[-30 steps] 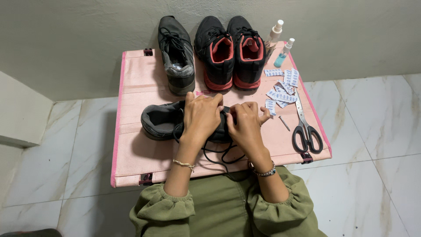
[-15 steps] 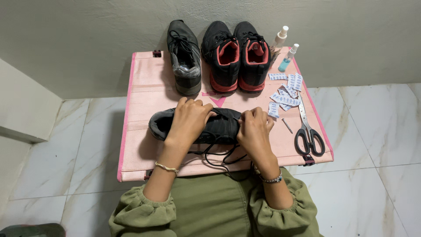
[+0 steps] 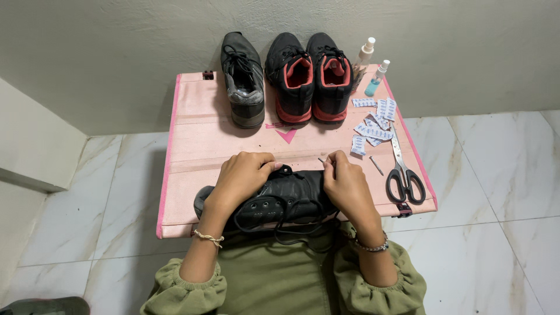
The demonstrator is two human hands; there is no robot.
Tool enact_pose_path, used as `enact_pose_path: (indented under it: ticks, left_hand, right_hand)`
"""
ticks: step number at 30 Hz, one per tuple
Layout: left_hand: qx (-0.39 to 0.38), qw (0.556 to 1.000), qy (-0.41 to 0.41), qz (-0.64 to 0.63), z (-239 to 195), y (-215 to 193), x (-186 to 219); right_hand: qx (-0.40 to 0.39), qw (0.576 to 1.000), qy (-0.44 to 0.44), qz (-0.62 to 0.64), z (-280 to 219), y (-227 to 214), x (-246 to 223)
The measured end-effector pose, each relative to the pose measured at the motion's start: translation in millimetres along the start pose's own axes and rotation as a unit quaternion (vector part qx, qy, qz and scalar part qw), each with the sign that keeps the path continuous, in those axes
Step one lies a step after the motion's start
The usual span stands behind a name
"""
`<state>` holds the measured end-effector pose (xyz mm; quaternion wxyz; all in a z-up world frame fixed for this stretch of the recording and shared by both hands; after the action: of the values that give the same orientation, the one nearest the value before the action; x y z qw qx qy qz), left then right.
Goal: The person laces a black sneaker by threading the laces through the eyelets and adjusting them. They work on one shoe at a time on a pink mat.
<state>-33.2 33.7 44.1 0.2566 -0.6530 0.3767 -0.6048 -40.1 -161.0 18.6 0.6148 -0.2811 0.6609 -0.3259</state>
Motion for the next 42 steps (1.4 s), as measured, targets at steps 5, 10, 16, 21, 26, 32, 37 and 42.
enact_pose_path:
  ticks: [5,10,16,21,26,32,37,42]
  left_hand:
    - [-0.001,0.989,0.108,0.100,-6.3,21.3,-2.0]
    - [-0.019,0.986,0.113,0.121,-27.8,16.8,14.9]
    - [-0.041,0.975,0.133,0.172,-29.9,33.2,6.0]
    - [-0.024,0.973,0.165,0.158,-25.1,35.9,1.8]
    - [-0.048,0.981,0.144,0.119,-8.1,25.3,-3.8]
    - [-0.121,0.985,0.091,0.080,9.6,8.6,-2.3]
    - [-0.157,0.982,0.071,0.074,14.3,3.7,-1.1]
    - [-0.139,0.977,0.096,0.131,36.8,31.5,-28.1]
  right_hand:
    - [-0.026,1.000,0.000,-0.013,0.1,14.2,-3.8]
    - [-0.048,0.998,-0.005,-0.038,5.8,31.8,0.5]
    - [-0.083,0.995,-0.009,-0.061,5.3,36.0,-2.8]
    - [-0.034,0.985,-0.159,-0.051,-0.4,26.3,-15.4]
    - [-0.056,0.987,-0.131,0.069,6.2,24.7,-6.0]
    - [-0.052,0.980,-0.155,0.117,10.5,24.1,-13.6]
    - [-0.066,0.974,-0.201,0.086,5.4,21.3,-28.6]
    - [-0.053,0.982,-0.180,0.022,13.1,22.9,-26.0]
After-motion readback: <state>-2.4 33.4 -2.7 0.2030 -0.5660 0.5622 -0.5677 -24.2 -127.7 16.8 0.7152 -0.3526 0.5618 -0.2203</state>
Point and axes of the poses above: each hand's wrist, its own z-axis towards the middle knuckle, its own y-axis out of the palm, x = y × z, the point moved 3 cm from there along z, towards the middle knuckle, and after that the axes turned 3 degrees about x, right-handed, at the moved point
